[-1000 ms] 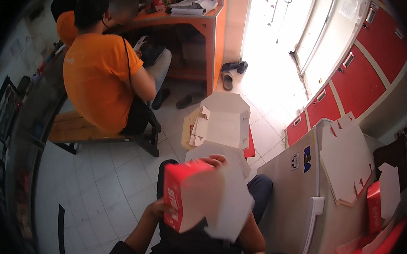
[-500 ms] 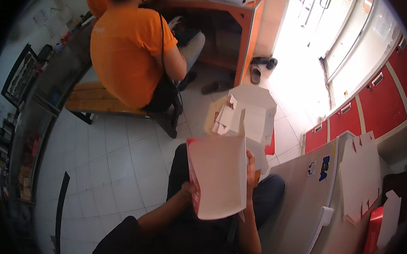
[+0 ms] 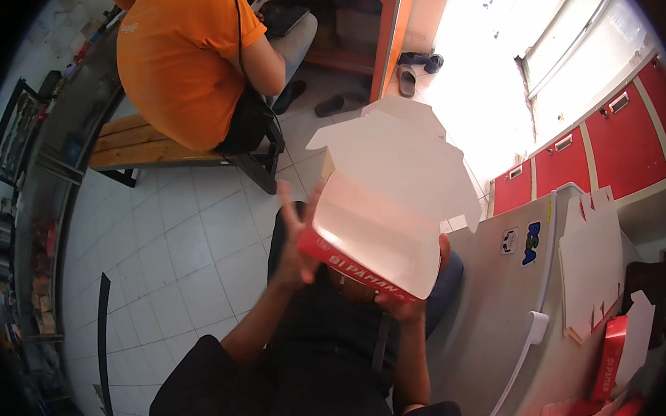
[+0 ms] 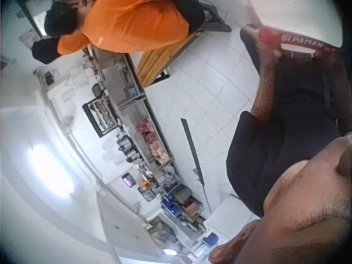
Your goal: The person sits on the floor and repeatedly folds flat red and white cardboard pieces into hexagonal takeout boxes. They tuck flaps and press edges to form each box, then place the finished units into a growing stack beside them.
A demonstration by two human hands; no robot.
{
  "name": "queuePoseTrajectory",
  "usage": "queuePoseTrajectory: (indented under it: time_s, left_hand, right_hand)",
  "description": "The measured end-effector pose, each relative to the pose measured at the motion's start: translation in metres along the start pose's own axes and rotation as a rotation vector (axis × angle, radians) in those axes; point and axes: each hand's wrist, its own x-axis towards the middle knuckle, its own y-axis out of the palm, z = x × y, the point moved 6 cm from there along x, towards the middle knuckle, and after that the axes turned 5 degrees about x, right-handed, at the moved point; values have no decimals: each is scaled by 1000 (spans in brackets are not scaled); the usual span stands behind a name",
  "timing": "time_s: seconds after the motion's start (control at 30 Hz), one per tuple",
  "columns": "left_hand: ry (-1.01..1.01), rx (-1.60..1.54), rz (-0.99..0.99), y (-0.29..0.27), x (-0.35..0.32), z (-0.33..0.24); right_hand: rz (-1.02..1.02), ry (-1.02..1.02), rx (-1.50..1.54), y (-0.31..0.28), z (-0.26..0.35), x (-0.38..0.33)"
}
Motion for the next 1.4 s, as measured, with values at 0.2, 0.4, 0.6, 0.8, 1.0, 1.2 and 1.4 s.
queuePoseTrajectory:
  time_s: [0.2, 0.4, 0.6, 0.8, 1.0, 1.2, 1.4]
  left_hand:
    - [206, 747, 377, -10, 2, -42]
    - [204, 773, 357, -7, -10, -38]
    - [192, 866, 504, 18, -4, -53]
    - [147, 1080, 621, 11, -11, -40]
    - [320, 1058, 630, 14, -21, -20]
    - [185, 896, 631, -3, -21, 31]
    - [189, 1314, 1057, -74, -18, 100]
  right_hand:
    - [256, 103, 0, -18, 7, 16]
    - [291, 124, 80, -5, 19, 22]
    - [370, 76, -192, -15, 20, 14]
    - [541, 166, -406, -10, 16, 7]
    - [168, 532, 30, -42, -35, -18]
    - [65, 724, -230, -90, -78, -35]
    - [-189, 719, -464, -158, -107, -60]
